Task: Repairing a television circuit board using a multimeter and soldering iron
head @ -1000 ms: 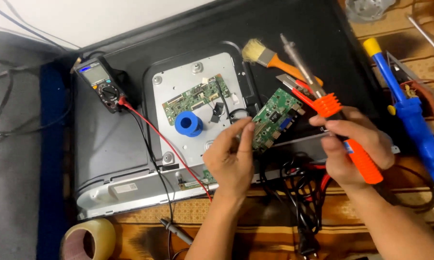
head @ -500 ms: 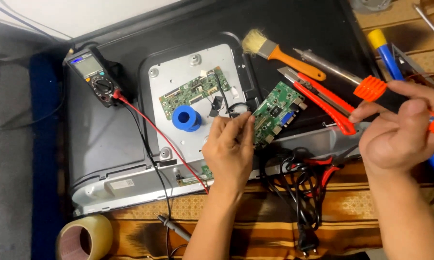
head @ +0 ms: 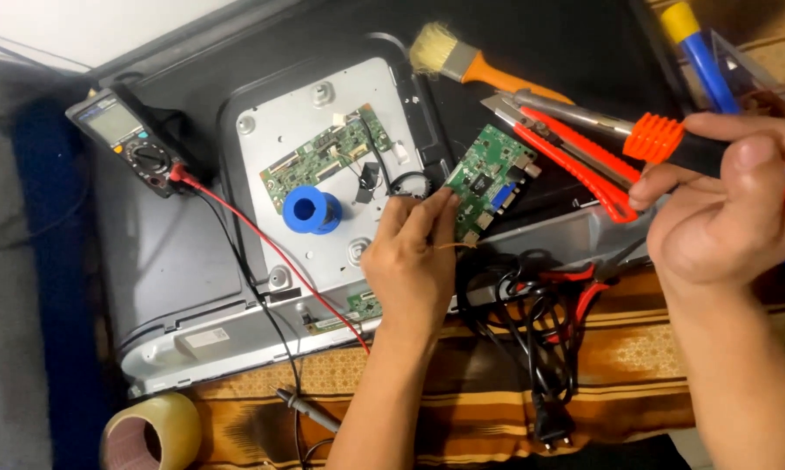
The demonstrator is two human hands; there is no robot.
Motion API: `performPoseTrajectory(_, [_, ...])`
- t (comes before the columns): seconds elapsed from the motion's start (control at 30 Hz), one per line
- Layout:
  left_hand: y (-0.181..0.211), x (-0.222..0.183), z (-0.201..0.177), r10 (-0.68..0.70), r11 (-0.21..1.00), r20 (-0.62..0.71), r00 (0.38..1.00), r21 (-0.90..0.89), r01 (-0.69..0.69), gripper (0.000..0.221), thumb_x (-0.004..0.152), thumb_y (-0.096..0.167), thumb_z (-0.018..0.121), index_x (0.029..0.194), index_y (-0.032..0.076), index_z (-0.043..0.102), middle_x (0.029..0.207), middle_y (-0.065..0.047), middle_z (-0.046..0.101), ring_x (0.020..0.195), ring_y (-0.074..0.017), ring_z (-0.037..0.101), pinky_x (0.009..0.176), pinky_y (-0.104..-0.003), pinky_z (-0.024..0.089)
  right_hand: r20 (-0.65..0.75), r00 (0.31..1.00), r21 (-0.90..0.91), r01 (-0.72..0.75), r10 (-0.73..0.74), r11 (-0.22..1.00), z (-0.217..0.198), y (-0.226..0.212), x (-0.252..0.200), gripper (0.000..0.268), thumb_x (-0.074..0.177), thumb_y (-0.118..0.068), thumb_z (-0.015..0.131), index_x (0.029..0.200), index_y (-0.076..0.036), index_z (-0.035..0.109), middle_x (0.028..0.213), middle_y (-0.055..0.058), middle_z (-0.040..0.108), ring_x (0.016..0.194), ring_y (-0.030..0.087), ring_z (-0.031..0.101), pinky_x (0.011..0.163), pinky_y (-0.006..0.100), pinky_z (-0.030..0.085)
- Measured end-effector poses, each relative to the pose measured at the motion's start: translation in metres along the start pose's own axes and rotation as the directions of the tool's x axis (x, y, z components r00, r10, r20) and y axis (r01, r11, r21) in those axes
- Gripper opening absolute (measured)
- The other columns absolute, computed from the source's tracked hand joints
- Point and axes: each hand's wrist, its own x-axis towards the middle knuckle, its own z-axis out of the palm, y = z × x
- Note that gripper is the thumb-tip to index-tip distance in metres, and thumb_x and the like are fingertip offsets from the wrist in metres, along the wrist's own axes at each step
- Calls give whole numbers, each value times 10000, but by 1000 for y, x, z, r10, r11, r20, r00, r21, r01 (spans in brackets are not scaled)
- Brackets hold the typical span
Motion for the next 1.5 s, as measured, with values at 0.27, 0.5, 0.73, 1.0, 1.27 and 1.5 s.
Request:
performPoseTrajectory(0.27, [4, 0, 2, -30, 1000, 0, 1000, -2, 30, 60, 949, 192, 790, 1004, 167, 791, 840, 33, 623, 655, -116, 625, 502, -307, 499, 6, 1000, -61, -21, 21, 998, 2, -9, -2, 360, 981, -349, 591, 1014, 9, 607, 968, 188, 673, 499, 310, 586, 403, 282, 438])
performPoseTrajectory(0.5, [5, 1, 2, -50, 999, 32, 998, -17, 50, 60, 946, 177, 792, 1004, 164, 795, 807, 37, 619, 635, -129, 617, 514, -305, 478, 25, 999, -151, -24, 28, 988, 1, -12, 0, 384, 1017, -298, 560, 868, 55, 585, 835, 206, 658, 444, 254, 539, 362, 257, 291])
performPoseTrajectory(0.73, [1, -3, 7, -19, 997, 27, 999, 71, 17, 66, 965, 226, 772, 1016, 200, 804, 767, 47, 564, 591, -149, 587, 471, -337, 452, 13, 1000, -119, -11, 12, 993, -1, -7, 1, 394, 1000, -305, 592, 867, 66, 590, 817, 216, 644, 433, 262, 503, 360, 289, 299])
performPoseTrajectory(1.0, [4, -1, 6, 6, 997, 4, 1000, 73, -6, 91, 972, 231, 763, 1028, 168, 798, 736, 39, 543, 550, -138, 550, 452, -327, 446, 144, 989, -92, 35, -21, 995, -4, -6, 4, 400, 1046, -252, 550, 894, 113, 607, 630, 211, 496, 425, 253, 463, 468, 315, 345])
performPoseTrajectory(1.27, [6, -1, 9, -26, 993, -3, 1000, 117, 26, 81, 974, 232, 765, 1039, 193, 794, 750, 34, 552, 584, -164, 585, 482, -337, 441, 114, 992, -98, -34, 45, 995, -3, -8, 3, 290, 996, -184, 553, 841, 61, 537, 716, 225, 559, 403, 252, 450, 405, 291, 288])
performPoseTrajectory(1.5, [4, -1, 11, -3, 992, -24, 1000, 128, 6, 80, 959, 235, 795, 1024, 192, 808, 725, 42, 554, 556, -142, 569, 466, -321, 434, -22, 1000, -21, 3, -3, 1000, -6, -7, 8, 341, 1010, -237, 537, 823, 40, 603, 511, 117, 349, 419, 227, 444, 544, 231, 321])
